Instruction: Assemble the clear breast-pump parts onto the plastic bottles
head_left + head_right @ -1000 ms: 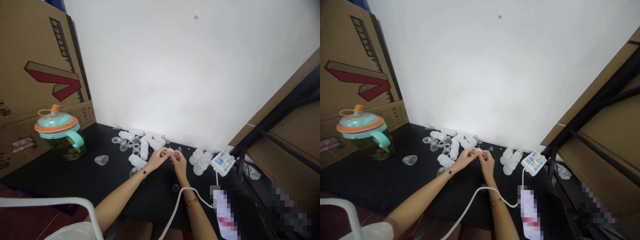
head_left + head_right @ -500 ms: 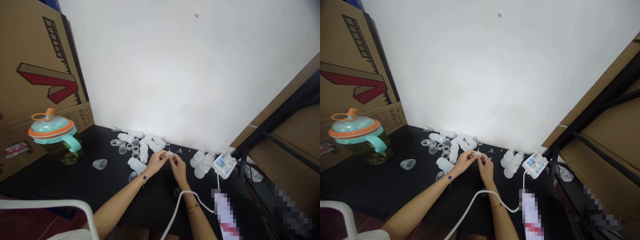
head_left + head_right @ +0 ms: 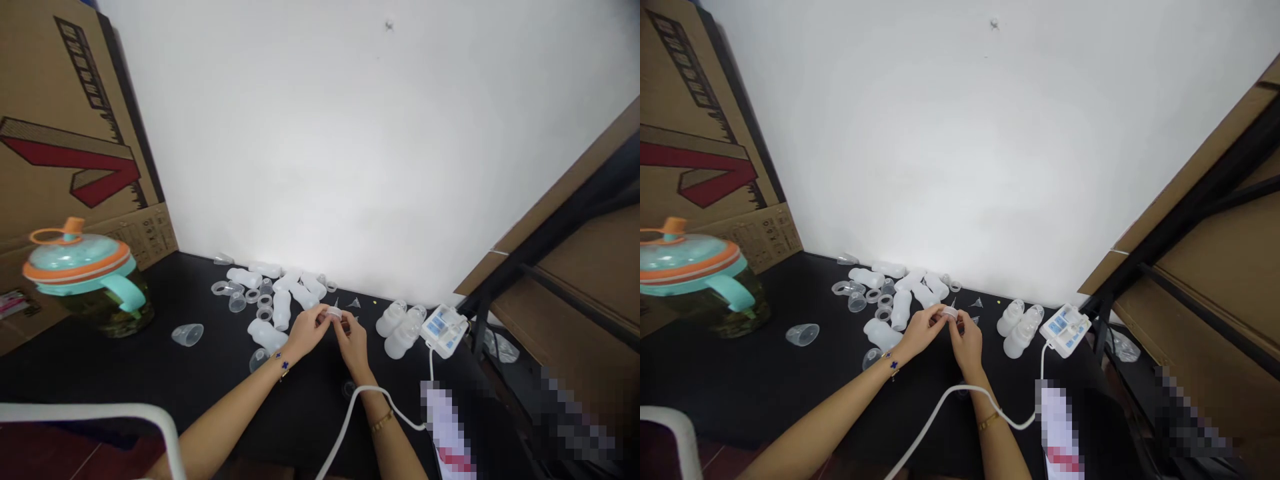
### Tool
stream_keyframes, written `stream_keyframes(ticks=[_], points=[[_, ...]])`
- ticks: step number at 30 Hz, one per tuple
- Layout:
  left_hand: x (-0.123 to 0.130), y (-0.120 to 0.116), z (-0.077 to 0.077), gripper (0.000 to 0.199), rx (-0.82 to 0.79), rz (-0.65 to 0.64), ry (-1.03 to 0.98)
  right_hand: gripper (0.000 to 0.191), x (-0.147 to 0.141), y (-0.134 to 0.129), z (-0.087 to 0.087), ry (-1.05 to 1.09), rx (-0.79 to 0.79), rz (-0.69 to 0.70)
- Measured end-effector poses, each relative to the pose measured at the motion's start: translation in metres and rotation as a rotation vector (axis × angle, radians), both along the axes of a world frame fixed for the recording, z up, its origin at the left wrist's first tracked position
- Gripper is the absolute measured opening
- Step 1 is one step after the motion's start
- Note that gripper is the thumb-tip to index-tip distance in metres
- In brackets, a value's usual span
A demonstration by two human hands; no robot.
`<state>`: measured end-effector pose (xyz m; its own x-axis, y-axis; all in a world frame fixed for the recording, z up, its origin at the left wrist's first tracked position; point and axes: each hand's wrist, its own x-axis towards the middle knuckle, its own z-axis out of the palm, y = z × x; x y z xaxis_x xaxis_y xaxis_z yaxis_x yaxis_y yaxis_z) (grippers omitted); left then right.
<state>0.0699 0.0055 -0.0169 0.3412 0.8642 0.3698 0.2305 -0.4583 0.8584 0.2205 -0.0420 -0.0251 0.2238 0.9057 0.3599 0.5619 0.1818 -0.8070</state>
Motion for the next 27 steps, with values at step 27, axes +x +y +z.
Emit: stream_keyframes(ticks=[27], points=[[0.0002, -0.0021, -0.0009, 0.025, 0.059, -0.018, 0.01, 0.029, -0.0032, -0.003, 0.0071, -0.178, -0.001, 0.001]])
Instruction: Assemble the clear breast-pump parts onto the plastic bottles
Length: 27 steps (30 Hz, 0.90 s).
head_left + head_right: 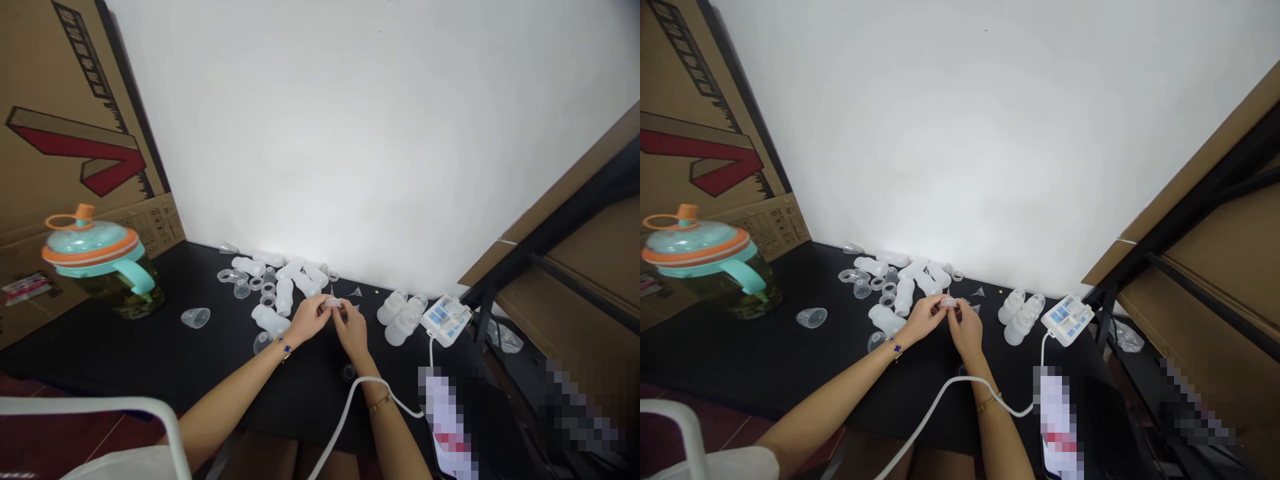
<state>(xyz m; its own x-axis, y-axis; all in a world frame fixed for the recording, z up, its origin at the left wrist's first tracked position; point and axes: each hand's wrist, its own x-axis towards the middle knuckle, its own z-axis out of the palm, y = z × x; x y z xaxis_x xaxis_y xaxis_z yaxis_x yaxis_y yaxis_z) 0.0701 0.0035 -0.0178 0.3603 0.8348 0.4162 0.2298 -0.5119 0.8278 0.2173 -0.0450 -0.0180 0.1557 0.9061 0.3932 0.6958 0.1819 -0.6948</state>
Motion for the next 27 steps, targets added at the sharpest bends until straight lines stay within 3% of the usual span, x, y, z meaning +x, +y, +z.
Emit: stream_keyframes(ticks=[4, 10, 20, 27], points=[[-0.0018, 0.0, 0.0021, 0.019, 0.026, 0.025, 0.047, 0.037, -0.0006, 0.0003, -0.0018, 0.039, 0.02, -0.017], [-0.0017, -0.0018, 0.0004, 0.016, 0.07, 0.049, 0.13, 0.031, 0.0009, -0.0009, 0.0028, 0.054, 0.01, 0.016], [-0.0008, -0.0062, 0.0017, 0.022, -0.018, 0.034, 0.016, 0.034, 0.0029, 0.0013, 0.0036, 0.261, -0.042, 0.089], [0.0001, -0.0021, -0.0026, 0.02, 0.044, 0.052, 0.026, 0.036, 0.004, 0.0033, 0.0026, 0.336, -0.091, 0.09]])
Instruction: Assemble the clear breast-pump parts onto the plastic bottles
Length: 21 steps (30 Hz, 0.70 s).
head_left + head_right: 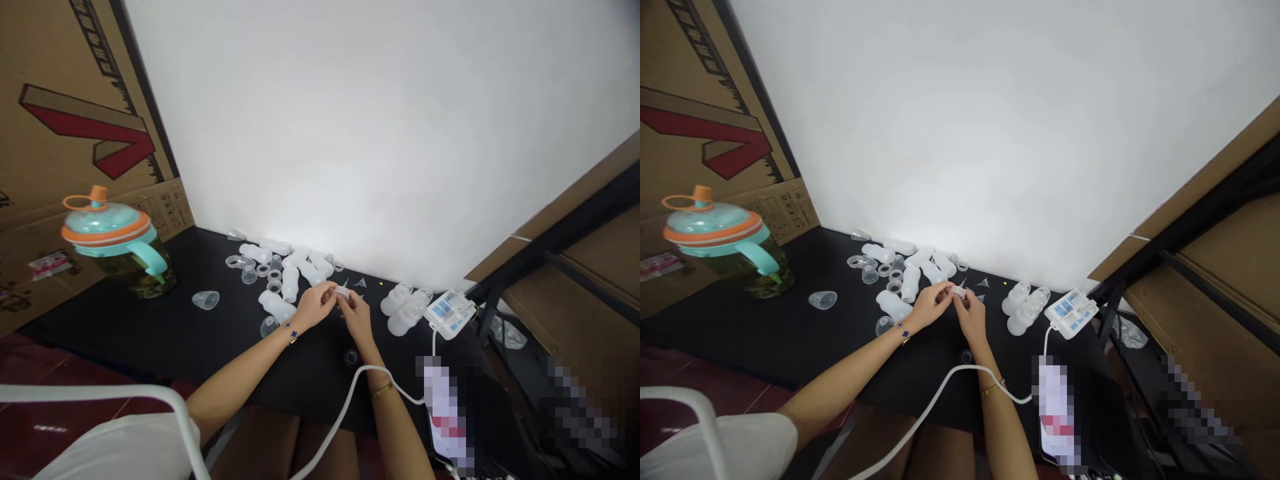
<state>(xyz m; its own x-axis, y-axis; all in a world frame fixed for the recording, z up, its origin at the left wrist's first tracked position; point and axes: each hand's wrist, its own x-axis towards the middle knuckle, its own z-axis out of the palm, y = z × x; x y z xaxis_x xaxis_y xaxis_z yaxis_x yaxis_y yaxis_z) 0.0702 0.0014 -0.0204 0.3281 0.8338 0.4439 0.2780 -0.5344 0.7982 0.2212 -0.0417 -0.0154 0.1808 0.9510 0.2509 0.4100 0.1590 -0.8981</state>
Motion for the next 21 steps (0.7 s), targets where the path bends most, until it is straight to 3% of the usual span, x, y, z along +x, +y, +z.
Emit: stream_keyframes(ticks=[6, 14, 21], points=[[0.0006, 0.0001, -0.0006, 0.017, 0.009, 0.016, 0.017, 0.038, -0.0001, 0.0005, -0.001, 0.066, -0.017, -0.019], [0.0009, -0.0005, -0.0028, 0.018, 0.051, 0.044, 0.168, 0.03, -0.002, 0.0008, -0.0047, -0.037, 0.05, -0.045], [-0.0006, -0.0011, -0.0049, 0.015, 0.067, 0.064, 0.18, 0.026, -0.0055, -0.0007, -0.0026, -0.067, 0.101, -0.023]])
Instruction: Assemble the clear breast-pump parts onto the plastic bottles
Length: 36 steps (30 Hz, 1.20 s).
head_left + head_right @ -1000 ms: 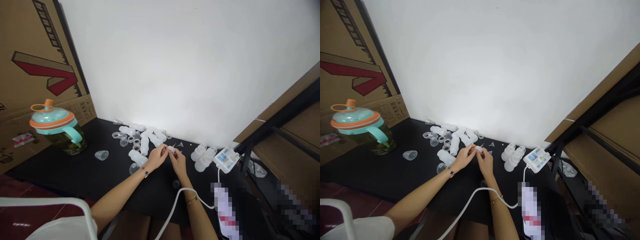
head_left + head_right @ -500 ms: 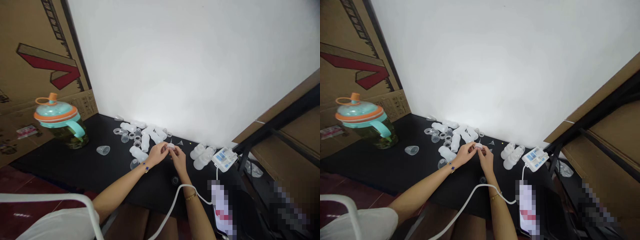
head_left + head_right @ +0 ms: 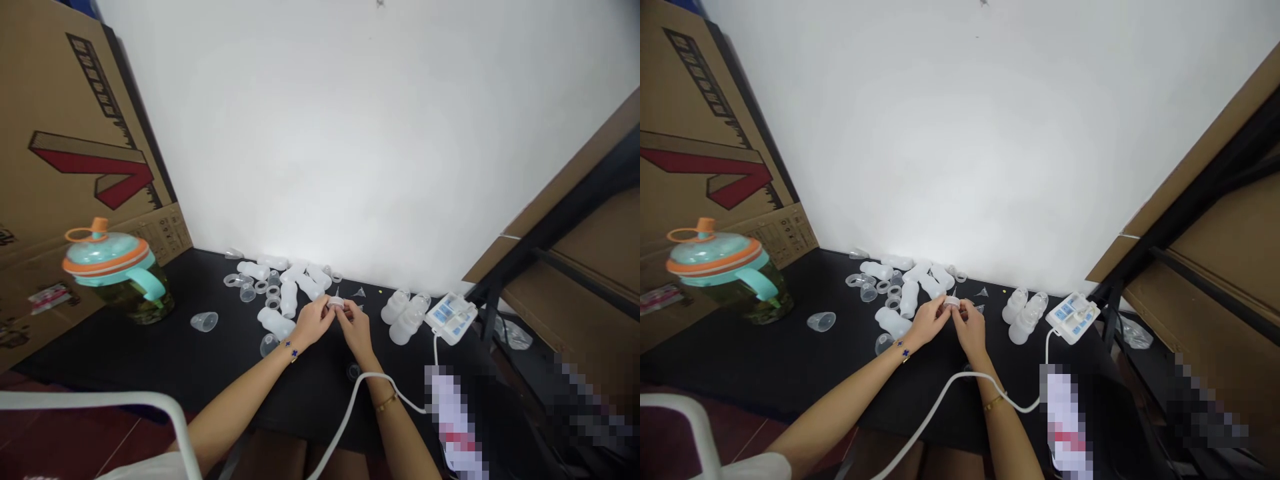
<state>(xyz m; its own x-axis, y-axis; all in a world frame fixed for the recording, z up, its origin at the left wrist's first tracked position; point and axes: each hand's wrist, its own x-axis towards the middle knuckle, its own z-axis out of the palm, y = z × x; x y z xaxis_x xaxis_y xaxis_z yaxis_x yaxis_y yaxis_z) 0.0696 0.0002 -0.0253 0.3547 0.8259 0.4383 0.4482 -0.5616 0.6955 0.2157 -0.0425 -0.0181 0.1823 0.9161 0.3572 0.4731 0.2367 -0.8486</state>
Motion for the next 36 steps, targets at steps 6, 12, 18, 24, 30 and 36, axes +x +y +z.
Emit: stream_keyframes(ticks=[6, 12, 18, 24, 30, 36], points=[[-0.0002, -0.001, -0.0003, 0.015, 0.0, -0.005, -0.013, 0.025, -0.0002, -0.0014, 0.002, 0.011, -0.003, 0.016], [0.0002, -0.0034, 0.0012, 0.016, -0.012, -0.014, -0.041, 0.026, 0.0011, -0.001, 0.0012, 0.016, -0.019, 0.007], [0.0, -0.0031, 0.0027, 0.017, -0.033, -0.026, -0.085, 0.025, 0.0002, -0.0027, 0.004, 0.007, 0.0, 0.013], [0.0002, -0.0045, 0.0039, 0.022, -0.028, -0.022, -0.097, 0.025, 0.0003, -0.0029, 0.0024, 0.003, 0.011, 0.006], [-0.0007, -0.0063, 0.0081, 0.025, -0.059, -0.027, -0.112, 0.029, -0.0006, -0.0038, 0.0032, -0.01, 0.011, 0.01], [-0.0016, -0.006, 0.0081, 0.024, -0.059, -0.02, -0.115, 0.031, -0.0022, -0.0055, 0.006, -0.039, 0.004, 0.007]])
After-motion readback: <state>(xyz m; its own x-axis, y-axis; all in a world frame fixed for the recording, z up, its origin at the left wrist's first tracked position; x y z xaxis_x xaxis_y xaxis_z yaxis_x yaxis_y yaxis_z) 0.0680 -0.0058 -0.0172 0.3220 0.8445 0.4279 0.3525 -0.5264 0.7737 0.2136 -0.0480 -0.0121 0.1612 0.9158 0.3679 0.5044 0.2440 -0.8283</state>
